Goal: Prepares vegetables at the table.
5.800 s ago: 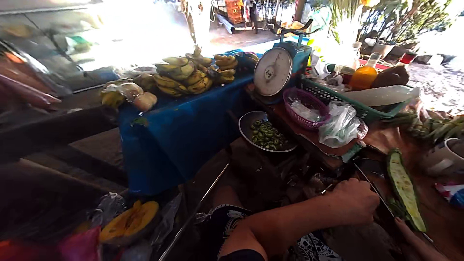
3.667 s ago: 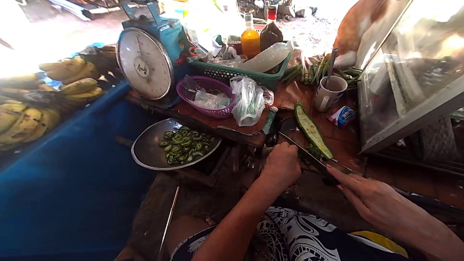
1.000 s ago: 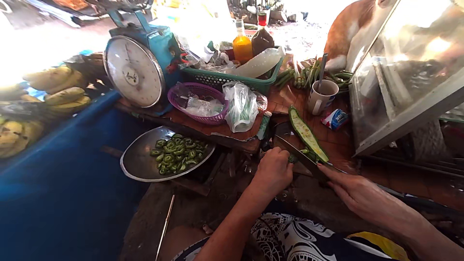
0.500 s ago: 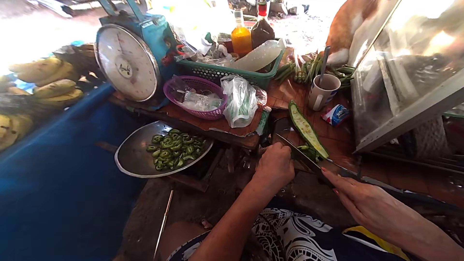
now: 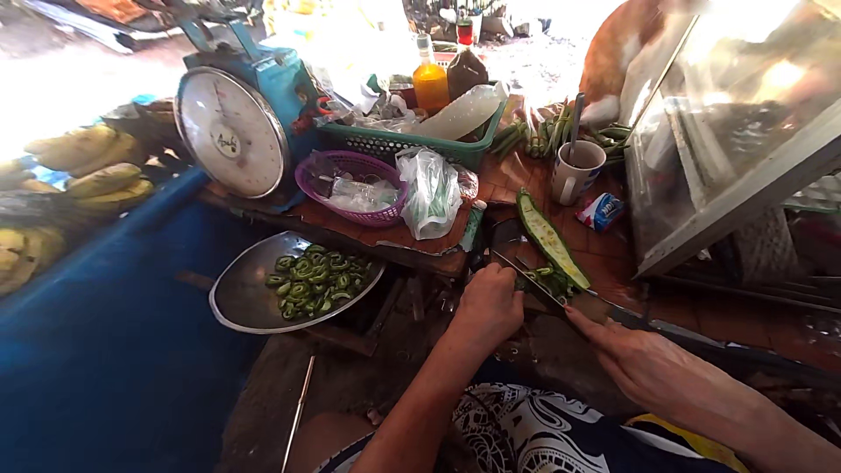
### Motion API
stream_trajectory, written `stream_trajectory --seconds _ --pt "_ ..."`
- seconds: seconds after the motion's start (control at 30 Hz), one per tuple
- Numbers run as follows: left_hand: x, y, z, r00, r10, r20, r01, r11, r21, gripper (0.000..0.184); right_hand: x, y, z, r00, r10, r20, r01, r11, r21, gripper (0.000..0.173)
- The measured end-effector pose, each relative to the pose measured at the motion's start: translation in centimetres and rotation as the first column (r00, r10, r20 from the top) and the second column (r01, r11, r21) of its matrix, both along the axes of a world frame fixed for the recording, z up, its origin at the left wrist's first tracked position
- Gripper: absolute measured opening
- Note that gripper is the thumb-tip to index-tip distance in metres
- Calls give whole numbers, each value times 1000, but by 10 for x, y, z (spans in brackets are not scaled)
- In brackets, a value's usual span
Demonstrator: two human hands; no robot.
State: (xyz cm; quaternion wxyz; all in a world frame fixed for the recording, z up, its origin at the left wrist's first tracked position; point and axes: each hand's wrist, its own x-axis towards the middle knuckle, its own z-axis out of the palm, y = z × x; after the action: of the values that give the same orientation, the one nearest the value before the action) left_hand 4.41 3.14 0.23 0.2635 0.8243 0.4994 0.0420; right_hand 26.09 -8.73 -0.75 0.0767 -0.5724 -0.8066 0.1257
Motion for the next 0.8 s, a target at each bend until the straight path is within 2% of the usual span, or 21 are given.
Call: stream_trajectory --seconds 0.13,0.3,0.37,0.6,0.7,0.8 --pt "-2 2 -3 1000 -7 18 7 1000 1 32 6 -4 -3 999 -17 -47 18 1000 10 51" --pt "-6 2 -8 999 -28 45 27 999 25 32 24 9 5 965 -24 -260 5 997 -76 50" --pt "-10 1 -11 996 -29 80 25 998 53 30 30 9 9 947 -46 -318 29 998 -58 50" --pt "-14 -1 -17 986 -32 163 20 997 75 32 35 7 18 903 -105 -417 96 995 -41 50" --pt "-17 0 -17 981 -35 191 26 998 49 33 33 8 13 904 -146 -403 190 979 71 49" --pt "-21 2 -19 970 -40 242 35 999 25 33 29 11 4 940 -220 -262 284 929 238 49"
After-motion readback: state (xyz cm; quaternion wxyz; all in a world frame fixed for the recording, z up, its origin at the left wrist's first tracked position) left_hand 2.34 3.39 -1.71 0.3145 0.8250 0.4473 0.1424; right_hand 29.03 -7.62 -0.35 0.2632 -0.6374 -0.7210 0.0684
